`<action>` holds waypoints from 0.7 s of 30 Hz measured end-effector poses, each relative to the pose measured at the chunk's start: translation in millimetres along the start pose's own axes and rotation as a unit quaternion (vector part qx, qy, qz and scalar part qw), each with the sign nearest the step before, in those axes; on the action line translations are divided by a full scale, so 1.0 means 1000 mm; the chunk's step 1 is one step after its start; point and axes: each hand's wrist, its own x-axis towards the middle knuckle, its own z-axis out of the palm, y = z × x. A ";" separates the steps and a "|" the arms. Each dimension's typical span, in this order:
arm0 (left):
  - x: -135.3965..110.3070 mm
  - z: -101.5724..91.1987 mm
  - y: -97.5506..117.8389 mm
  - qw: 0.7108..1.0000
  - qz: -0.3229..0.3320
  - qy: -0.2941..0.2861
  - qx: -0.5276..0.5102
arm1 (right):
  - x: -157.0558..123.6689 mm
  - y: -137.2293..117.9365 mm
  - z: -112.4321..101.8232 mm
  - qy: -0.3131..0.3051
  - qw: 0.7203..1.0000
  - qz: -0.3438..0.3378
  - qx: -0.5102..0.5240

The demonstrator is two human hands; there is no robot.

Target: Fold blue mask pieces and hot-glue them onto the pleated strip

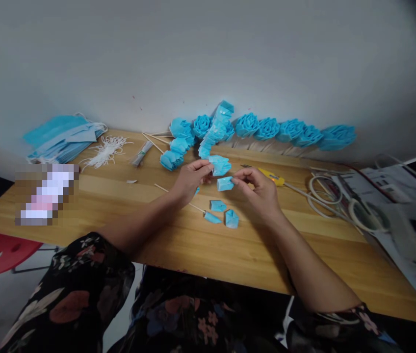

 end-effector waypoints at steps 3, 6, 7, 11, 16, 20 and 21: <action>-0.001 0.001 0.000 1.000 0.000 -0.003 -0.008 | -0.001 0.001 0.001 0.022 1.000 0.002 0.009; -0.003 0.002 0.000 1.000 -0.001 -0.003 -0.012 | -0.002 0.001 0.003 0.036 0.999 0.005 0.010; -0.004 0.003 0.000 1.000 -0.001 -0.003 -0.011 | -0.002 0.001 0.004 0.040 0.999 0.005 0.008; -0.005 0.003 -0.002 1.000 0.001 -0.011 -0.011 | -0.004 0.004 0.010 0.051 0.999 -0.004 -0.006; -0.005 0.003 -0.005 1.000 0.002 -0.015 -0.013 | -0.005 0.006 0.015 0.058 0.998 0.000 -0.037; -0.005 0.003 -0.005 1.000 0.001 -0.022 -0.013 | -0.004 0.004 0.014 0.071 0.997 -0.002 -0.032; -0.005 0.003 -0.005 1.000 -0.002 -0.025 -0.013 | -0.003 0.003 0.014 0.072 0.997 -0.003 -0.032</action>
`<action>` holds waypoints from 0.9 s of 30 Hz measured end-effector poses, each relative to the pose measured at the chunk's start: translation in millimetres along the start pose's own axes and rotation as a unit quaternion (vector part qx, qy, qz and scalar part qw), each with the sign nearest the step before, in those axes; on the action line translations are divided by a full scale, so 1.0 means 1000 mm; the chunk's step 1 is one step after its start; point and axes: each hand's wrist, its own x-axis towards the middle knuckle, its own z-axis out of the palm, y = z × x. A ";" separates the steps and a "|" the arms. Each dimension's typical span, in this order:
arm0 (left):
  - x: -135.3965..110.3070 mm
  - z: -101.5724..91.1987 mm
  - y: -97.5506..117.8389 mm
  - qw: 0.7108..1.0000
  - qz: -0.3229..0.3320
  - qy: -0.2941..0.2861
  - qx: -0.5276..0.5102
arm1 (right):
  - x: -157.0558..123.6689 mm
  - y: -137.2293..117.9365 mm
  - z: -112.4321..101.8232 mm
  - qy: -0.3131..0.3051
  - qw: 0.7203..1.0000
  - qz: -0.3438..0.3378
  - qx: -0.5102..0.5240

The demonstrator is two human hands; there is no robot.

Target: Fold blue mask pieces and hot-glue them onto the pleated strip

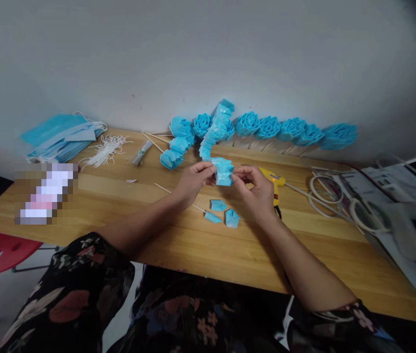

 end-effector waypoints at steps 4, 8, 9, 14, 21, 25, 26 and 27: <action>0.000 0.000 -0.002 1.000 -0.017 -0.003 -0.004 | 0.001 0.000 -0.001 -0.004 1.000 0.002 -0.003; 0.001 0.001 -0.004 0.999 -0.023 -0.011 -0.028 | 0.000 0.001 -0.001 -0.007 1.000 -0.001 0.001; 0.001 0.001 -0.005 0.999 -0.022 -0.016 -0.034 | 0.000 0.002 -0.001 -0.008 1.000 -0.001 0.002; 0.002 0.001 -0.006 0.999 -0.016 -0.029 -0.035 | 0.000 0.002 -0.001 -0.010 1.000 -0.001 -0.005; 0.004 -0.001 -0.010 0.998 -0.010 -0.039 -0.037 | -0.001 0.002 0.000 -0.005 1.000 -0.007 -0.001; 0.004 -0.001 -0.010 0.998 -0.010 -0.033 -0.043 | -0.001 0.002 -0.001 -0.008 1.000 -0.010 -0.004; 0.004 -0.002 -0.010 0.999 -0.010 -0.027 -0.042 | -0.001 0.001 -0.001 -0.008 1.000 -0.011 -0.003; 0.004 -0.002 -0.010 0.999 -0.009 -0.021 -0.040 | -0.001 0.001 -0.001 -0.009 1.000 -0.009 -0.002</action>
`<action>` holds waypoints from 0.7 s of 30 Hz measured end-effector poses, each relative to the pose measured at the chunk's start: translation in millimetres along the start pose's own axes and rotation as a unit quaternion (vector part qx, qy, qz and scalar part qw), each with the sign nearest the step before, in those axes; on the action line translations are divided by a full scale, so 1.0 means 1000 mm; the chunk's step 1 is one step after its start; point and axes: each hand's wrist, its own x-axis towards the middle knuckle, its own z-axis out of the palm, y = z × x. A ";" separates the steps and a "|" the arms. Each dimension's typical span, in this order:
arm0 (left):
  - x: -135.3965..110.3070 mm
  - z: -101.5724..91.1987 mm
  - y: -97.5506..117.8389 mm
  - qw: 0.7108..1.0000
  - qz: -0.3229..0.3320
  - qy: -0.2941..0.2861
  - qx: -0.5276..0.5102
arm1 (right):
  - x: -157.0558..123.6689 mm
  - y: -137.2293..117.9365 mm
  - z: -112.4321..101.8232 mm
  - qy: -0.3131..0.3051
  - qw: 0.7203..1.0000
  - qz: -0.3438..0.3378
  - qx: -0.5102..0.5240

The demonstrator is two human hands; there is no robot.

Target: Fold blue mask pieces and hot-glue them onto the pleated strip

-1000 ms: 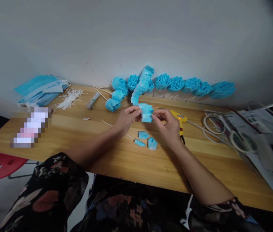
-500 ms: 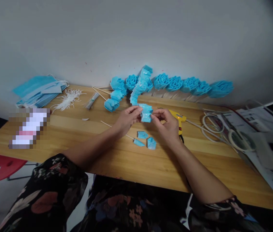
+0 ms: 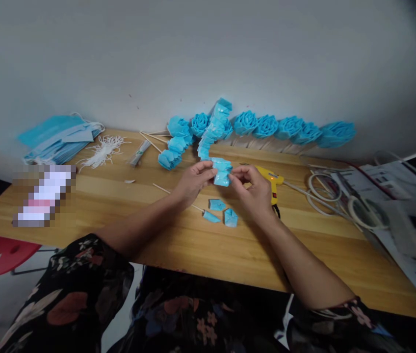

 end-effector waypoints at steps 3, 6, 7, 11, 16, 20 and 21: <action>0.000 -0.001 0.000 1.000 0.006 0.005 0.011 | 0.000 0.000 0.000 0.001 1.000 0.005 0.001; 0.000 -0.001 -0.001 1.000 0.009 -0.009 0.017 | 0.000 0.000 0.002 -0.001 1.000 0.010 0.000; 0.000 -0.001 -0.001 1.000 0.008 -0.010 0.018 | 0.000 0.000 0.002 -0.002 1.000 0.012 -0.002; 0.001 -0.002 -0.001 1.000 0.003 -0.001 0.026 | -0.002 0.001 0.004 -0.008 1.000 0.017 0.012; 0.001 -0.003 0.000 1.000 0.017 0.012 0.017 | 0.000 0.003 -0.003 0.026 0.997 0.046 0.055; 0.001 -0.002 0.000 1.000 0.018 0.008 0.005 | 0.005 0.006 -0.006 0.014 0.989 0.101 0.103; 0.001 -0.001 0.000 1.000 0.017 0.005 0.003 | 0.006 0.006 -0.006 -0.006 0.986 0.115 0.122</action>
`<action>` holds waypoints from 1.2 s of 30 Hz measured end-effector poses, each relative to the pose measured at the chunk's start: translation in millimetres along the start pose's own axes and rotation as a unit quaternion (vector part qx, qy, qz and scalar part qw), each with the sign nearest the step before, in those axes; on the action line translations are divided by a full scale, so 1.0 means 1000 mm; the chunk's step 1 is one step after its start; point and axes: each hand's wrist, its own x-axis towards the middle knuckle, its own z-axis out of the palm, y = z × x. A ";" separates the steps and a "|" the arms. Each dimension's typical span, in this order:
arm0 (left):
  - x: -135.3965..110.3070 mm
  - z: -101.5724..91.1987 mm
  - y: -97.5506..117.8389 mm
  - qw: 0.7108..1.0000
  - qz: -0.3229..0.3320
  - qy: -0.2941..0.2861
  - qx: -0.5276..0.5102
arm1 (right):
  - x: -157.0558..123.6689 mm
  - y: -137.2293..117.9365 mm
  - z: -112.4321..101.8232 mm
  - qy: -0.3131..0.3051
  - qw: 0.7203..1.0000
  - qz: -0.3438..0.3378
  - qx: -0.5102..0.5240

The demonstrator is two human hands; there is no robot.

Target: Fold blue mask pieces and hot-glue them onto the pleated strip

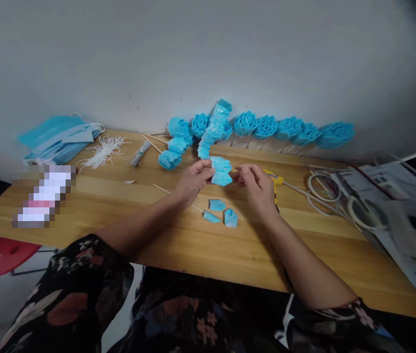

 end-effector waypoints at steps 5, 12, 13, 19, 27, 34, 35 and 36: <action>-0.001 0.002 -0.001 1.000 -0.002 -0.012 -0.002 | 0.001 -0.001 0.006 -0.100 0.989 0.083 0.077; -0.005 0.003 0.001 0.998 -0.042 -0.040 0.002 | 0.000 -0.006 0.007 -0.114 0.984 0.117 0.065; -0.005 0.004 0.002 0.998 -0.048 -0.040 0.003 | 0.000 -0.005 0.007 -0.117 0.984 0.116 0.062; -0.006 0.003 0.006 0.996 -0.065 -0.050 0.028 | 0.000 0.003 0.005 -0.117 0.988 0.091 0.041; -0.003 -0.001 0.000 0.996 -0.062 -0.054 0.042 | -0.001 0.004 0.007 -0.114 0.991 0.073 0.018; -0.001 -0.004 -0.001 0.997 -0.040 -0.045 0.041 | -0.001 0.007 0.004 -0.131 0.987 0.080 0.054; 0.000 -0.004 -0.001 0.998 -0.034 -0.039 0.042 | -0.001 0.008 0.004 -0.135 0.986 0.081 0.063; 0.000 -0.004 -0.001 0.998 -0.030 -0.035 0.044 | -0.001 0.009 0.004 -0.139 0.984 0.082 0.068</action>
